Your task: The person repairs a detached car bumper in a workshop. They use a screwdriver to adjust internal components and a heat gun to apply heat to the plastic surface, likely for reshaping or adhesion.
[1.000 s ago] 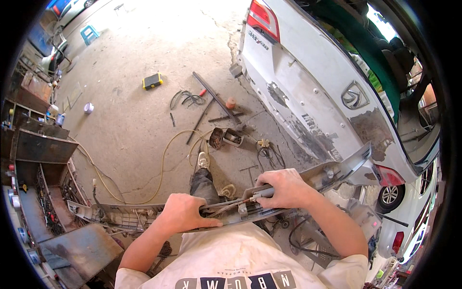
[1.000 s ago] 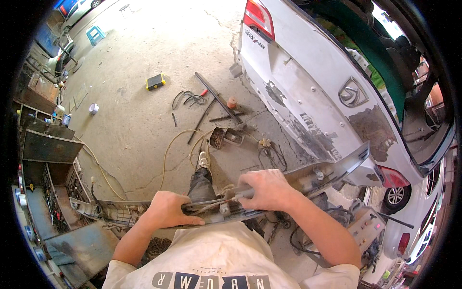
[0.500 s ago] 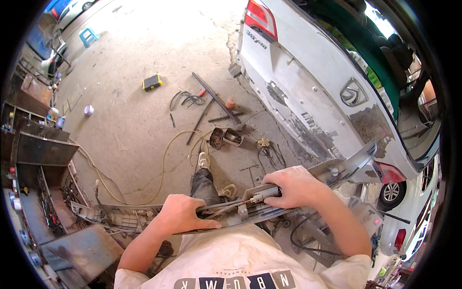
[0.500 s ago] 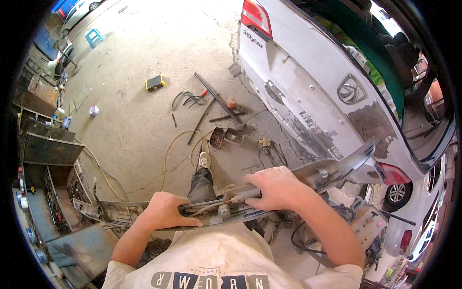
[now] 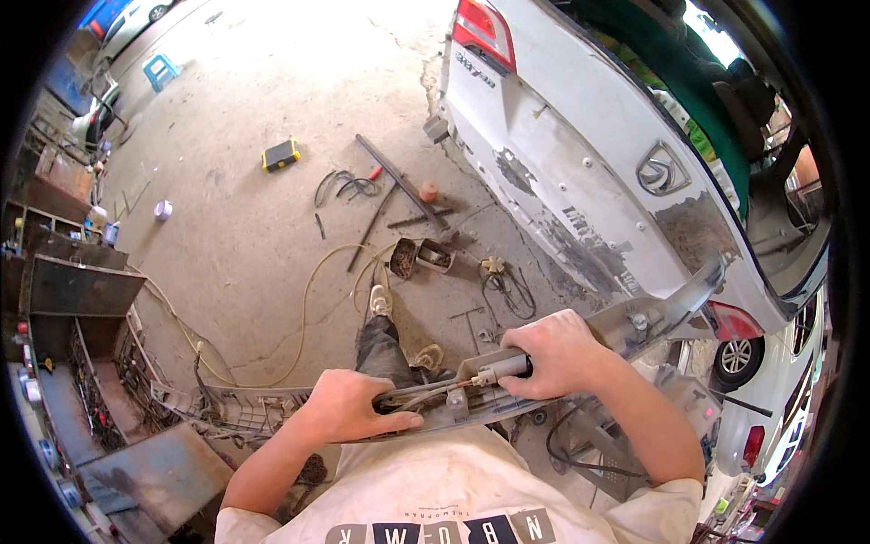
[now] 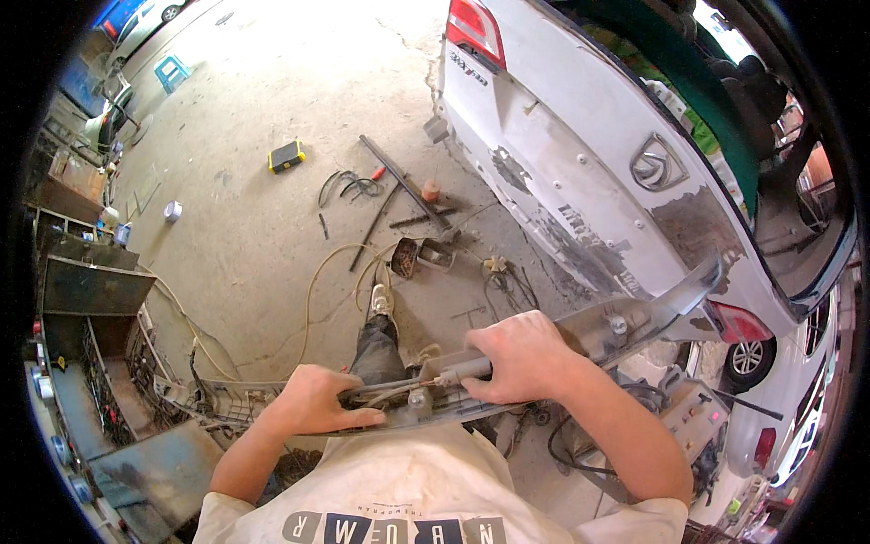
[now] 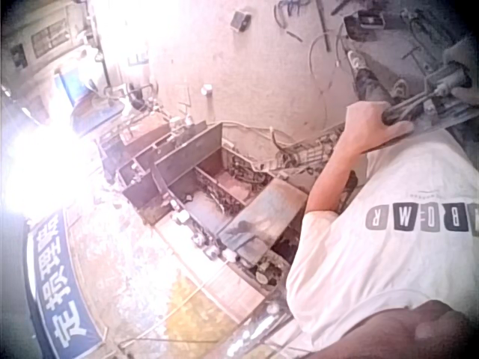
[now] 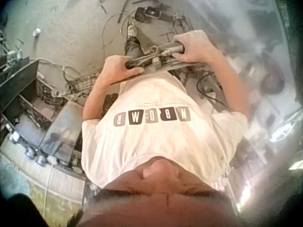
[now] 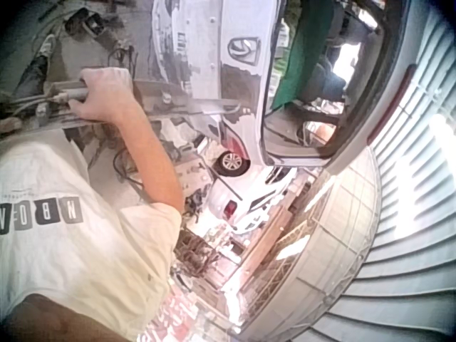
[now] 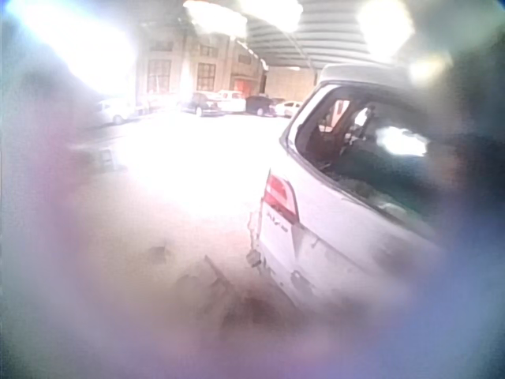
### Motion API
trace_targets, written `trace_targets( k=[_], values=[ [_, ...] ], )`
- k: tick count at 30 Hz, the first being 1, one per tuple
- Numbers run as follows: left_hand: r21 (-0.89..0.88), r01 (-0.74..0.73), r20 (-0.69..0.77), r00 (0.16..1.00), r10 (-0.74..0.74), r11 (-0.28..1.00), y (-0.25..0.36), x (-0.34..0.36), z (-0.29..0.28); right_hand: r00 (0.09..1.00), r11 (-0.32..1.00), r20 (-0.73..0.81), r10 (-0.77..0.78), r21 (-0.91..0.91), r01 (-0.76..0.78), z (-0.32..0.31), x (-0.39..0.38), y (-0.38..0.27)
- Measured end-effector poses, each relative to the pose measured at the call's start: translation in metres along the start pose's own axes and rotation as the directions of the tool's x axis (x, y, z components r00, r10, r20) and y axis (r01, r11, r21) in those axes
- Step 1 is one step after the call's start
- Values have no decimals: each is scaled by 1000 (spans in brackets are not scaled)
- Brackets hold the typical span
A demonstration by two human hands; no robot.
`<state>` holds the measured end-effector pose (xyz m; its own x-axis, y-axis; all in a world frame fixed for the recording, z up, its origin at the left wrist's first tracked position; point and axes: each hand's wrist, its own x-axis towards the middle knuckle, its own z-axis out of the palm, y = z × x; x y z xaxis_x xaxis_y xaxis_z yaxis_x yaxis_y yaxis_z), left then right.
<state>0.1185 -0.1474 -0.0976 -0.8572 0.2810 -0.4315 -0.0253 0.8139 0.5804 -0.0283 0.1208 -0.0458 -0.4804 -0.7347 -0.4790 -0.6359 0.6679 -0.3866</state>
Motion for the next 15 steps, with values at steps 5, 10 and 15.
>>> trace_targets(
  k=[5,10,15],
  values=[
    [-130,-146,-115,985,132,981,15,15,13,999,999,-10,-37,5,37,7,2,-1],
    [-143,-265,-176,955,239,953,22,22,24,999,999,-4,-46,-19,46,6,-1,-1],
    [-112,-319,-194,936,294,941,29,21,24,999,999,15,-42,-4,42,1,-3,2]
  ],
)
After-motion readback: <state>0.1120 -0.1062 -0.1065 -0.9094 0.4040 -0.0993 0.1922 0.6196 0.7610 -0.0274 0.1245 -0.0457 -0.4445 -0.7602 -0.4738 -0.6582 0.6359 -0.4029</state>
